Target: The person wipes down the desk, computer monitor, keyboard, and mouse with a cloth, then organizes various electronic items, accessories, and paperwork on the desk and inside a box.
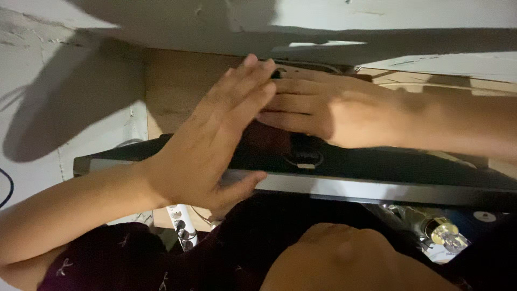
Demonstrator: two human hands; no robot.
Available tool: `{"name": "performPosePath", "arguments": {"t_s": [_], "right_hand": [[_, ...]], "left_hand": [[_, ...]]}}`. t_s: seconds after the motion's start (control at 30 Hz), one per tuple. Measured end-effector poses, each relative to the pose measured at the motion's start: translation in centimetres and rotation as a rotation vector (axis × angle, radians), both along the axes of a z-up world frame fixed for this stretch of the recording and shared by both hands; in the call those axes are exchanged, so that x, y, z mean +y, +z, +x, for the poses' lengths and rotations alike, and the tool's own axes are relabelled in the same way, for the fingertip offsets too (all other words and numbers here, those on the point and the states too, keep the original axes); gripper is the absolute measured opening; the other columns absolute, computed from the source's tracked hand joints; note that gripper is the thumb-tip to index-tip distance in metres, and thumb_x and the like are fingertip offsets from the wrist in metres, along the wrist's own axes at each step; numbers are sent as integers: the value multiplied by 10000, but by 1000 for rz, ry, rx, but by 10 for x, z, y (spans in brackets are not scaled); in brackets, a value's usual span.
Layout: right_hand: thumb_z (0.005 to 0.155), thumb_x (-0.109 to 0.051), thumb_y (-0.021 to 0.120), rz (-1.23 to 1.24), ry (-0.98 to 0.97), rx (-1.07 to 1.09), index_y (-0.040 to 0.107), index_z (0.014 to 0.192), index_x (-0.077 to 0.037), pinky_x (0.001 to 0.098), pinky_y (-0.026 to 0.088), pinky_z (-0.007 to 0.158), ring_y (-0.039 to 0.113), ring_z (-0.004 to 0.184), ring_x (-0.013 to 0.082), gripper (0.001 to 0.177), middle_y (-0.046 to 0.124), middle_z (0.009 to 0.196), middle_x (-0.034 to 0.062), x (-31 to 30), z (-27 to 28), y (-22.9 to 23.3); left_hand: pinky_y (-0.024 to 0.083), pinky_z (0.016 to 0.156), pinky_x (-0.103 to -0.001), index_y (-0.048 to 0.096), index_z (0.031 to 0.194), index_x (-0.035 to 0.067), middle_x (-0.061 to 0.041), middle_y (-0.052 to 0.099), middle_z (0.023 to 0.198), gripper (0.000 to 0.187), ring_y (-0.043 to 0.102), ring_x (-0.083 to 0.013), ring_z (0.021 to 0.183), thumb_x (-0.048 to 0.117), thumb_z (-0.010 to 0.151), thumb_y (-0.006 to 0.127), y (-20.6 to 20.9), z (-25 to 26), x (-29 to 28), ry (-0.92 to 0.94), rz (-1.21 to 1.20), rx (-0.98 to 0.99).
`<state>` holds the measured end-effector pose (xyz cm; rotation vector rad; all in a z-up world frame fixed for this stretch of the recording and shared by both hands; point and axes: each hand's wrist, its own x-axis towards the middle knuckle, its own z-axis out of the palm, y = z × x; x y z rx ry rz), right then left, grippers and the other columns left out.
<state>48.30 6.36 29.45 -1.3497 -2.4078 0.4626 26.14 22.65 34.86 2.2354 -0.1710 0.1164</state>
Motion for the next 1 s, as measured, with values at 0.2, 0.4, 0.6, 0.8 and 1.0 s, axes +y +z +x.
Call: {"name": "performPosePath", "arguments": {"t_s": [0.2, 0.4, 0.6, 0.8, 1.0], "right_hand": [[866, 4, 634, 129, -78, -243, 560, 1451, -86, 290, 445, 1052, 544, 1425, 270, 596, 588, 1512, 73, -70, 29, -3], [995, -48, 558, -747, -634, 444, 586, 1358, -58, 221, 489, 761, 696, 1085, 199, 365, 674, 1301, 141, -126, 28, 25], [971, -177, 600, -1616, -349, -432, 163, 1622, -422, 120, 616, 787, 718, 905, 28, 822, 620, 1221, -109, -95, -10, 76], [781, -2, 595, -447, -142, 304, 247, 1631, -118, 410, 540, 885, 702, 1021, 211, 925, 590, 1387, 159, -52, -37, 63], [977, -78, 577, -660, -177, 401, 352, 1567, -161, 321, 591, 769, 748, 1010, 221, 637, 533, 1549, 165, 14, -81, 56]], "left_hand": [[214, 1321, -622, 217, 1554, -39, -280, 231, 1637, 919, 199, -460, 1573, 320, 915, 771, 3, 2, -3, -59, 12, 26], [230, 1314, -591, 247, 1565, -22, -279, 224, 1643, 939, 213, -448, 1568, 390, 916, 787, 5, 1, -7, -110, 83, -7], [250, 1301, -550, 384, 1565, -45, -266, 398, 1618, 621, 330, -401, 1550, 116, 1030, 656, 17, -26, -8, -43, 330, -179], [345, 1257, -562, 449, 1429, -90, -291, 513, 1490, 512, 434, -437, 1453, -68, 932, 569, 20, -60, 5, 157, 304, -192], [376, 1275, -593, 430, 1424, -94, -320, 499, 1493, 526, 418, -477, 1471, -67, 918, 572, 18, -103, 29, 282, 281, -210]]}}
